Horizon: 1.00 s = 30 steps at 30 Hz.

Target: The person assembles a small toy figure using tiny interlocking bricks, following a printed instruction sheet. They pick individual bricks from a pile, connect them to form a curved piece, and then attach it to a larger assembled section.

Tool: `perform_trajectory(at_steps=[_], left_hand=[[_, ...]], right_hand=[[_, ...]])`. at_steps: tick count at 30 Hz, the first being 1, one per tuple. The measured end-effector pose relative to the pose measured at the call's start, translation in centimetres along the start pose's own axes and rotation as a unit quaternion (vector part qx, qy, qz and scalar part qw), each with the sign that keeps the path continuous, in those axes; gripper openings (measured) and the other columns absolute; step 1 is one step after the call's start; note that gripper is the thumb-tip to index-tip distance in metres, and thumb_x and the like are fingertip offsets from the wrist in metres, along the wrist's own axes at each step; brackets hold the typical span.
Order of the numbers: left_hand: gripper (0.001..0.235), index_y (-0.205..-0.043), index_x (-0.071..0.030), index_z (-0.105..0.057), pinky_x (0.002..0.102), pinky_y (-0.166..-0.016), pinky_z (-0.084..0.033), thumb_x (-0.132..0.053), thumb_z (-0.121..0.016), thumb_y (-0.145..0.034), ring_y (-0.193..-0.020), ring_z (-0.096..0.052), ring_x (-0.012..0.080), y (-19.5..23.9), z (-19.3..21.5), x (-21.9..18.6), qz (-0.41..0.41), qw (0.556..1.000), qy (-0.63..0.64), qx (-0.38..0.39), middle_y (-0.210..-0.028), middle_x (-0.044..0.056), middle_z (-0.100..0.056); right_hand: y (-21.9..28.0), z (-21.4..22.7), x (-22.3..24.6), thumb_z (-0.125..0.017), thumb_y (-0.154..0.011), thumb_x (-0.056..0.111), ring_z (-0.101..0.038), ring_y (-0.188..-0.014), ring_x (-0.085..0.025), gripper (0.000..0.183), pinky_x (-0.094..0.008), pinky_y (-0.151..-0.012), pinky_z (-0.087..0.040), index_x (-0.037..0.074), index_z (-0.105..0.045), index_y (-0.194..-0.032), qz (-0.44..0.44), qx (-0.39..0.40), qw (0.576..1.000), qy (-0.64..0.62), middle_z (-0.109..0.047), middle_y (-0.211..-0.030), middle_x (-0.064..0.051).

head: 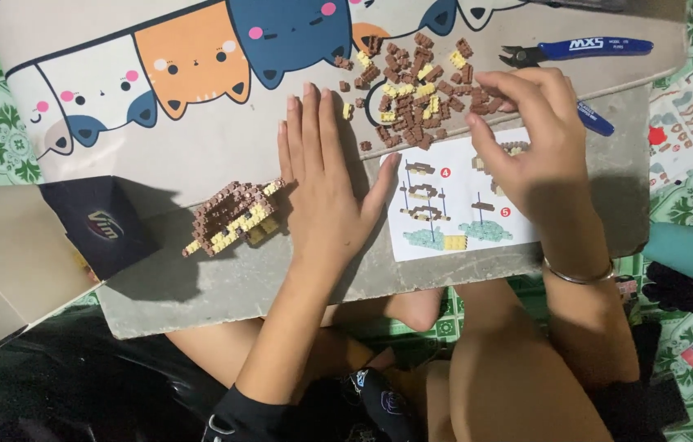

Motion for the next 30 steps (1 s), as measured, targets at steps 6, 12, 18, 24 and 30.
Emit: perform_trajectory(at_steps=[6,12,18,24,30], left_hand=[[0.082,-0.143,0.005,-0.021,0.046,-0.121,-0.01,-0.041,-0.064,-0.091,-0.145,-0.016,0.0346,0.0,0.1,-0.1,0.002,1.0,0.001,0.002,-0.152,0.023,-0.02],[0.08,-0.143,0.005,-0.023,0.046,-0.12,-0.012,-0.04,-0.064,-0.091,-0.145,-0.019,0.0337,0.0,0.2,-0.2,0.003,1.0,0.003,-0.008,-0.152,0.022,-0.022],[0.081,-0.142,0.004,-0.025,0.045,-0.119,-0.011,-0.041,-0.065,-0.088,-0.144,-0.018,0.0331,0.0,0.3,-0.2,0.0,1.0,0.011,-0.011,-0.151,0.02,-0.025],[0.08,-0.14,0.005,-0.025,0.047,-0.118,-0.014,-0.038,-0.066,-0.087,-0.143,-0.021,0.0353,0.1,0.6,-0.3,-0.012,0.999,0.031,-0.033,-0.149,0.021,-0.028],[0.082,-0.142,0.001,-0.03,0.043,-0.116,-0.004,-0.045,-0.068,-0.085,-0.14,-0.019,0.0367,0.1,0.1,0.3,0.012,0.998,0.056,-0.018,-0.147,0.022,-0.03]], right_hand=[[-0.1,0.3,0.5,-0.063,-0.086,-0.018,-0.051,-0.092,-0.026,0.032,-0.033,-0.085,-0.045,-0.017,-0.054,-0.118,0.001,-0.002,1.0,-0.014,-0.052,-0.109,-0.022],[-0.1,0.4,0.3,-0.06,-0.086,-0.019,-0.051,-0.09,-0.025,0.032,-0.032,-0.084,-0.045,-0.015,-0.055,-0.117,0.0,-0.01,1.0,-0.016,-0.052,-0.107,-0.02],[0.3,0.2,-0.7,-0.059,-0.087,-0.017,-0.052,-0.087,-0.023,0.033,-0.03,-0.08,-0.046,-0.013,-0.055,-0.119,-0.005,-0.023,1.0,-0.019,-0.053,-0.109,-0.019],[0.2,0.6,-0.5,-0.061,-0.088,-0.013,-0.051,-0.087,-0.022,0.033,-0.03,-0.078,-0.042,-0.01,-0.055,-0.12,0.004,-0.019,0.999,-0.032,-0.053,-0.106,-0.017],[2.9,2.0,-1.0,-0.055,-0.099,-0.002,-0.055,-0.095,-0.035,0.023,-0.042,-0.081,-0.046,-0.009,-0.054,-0.121,0.012,-0.068,0.996,-0.054,-0.05,-0.104,-0.021]])
Point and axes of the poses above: each hand's wrist, its own y-axis away from the middle knuckle, its own z-axis out of the back of the hand, x = y × z, the point moved 5 cm from there along -y, towards the middle knuckle
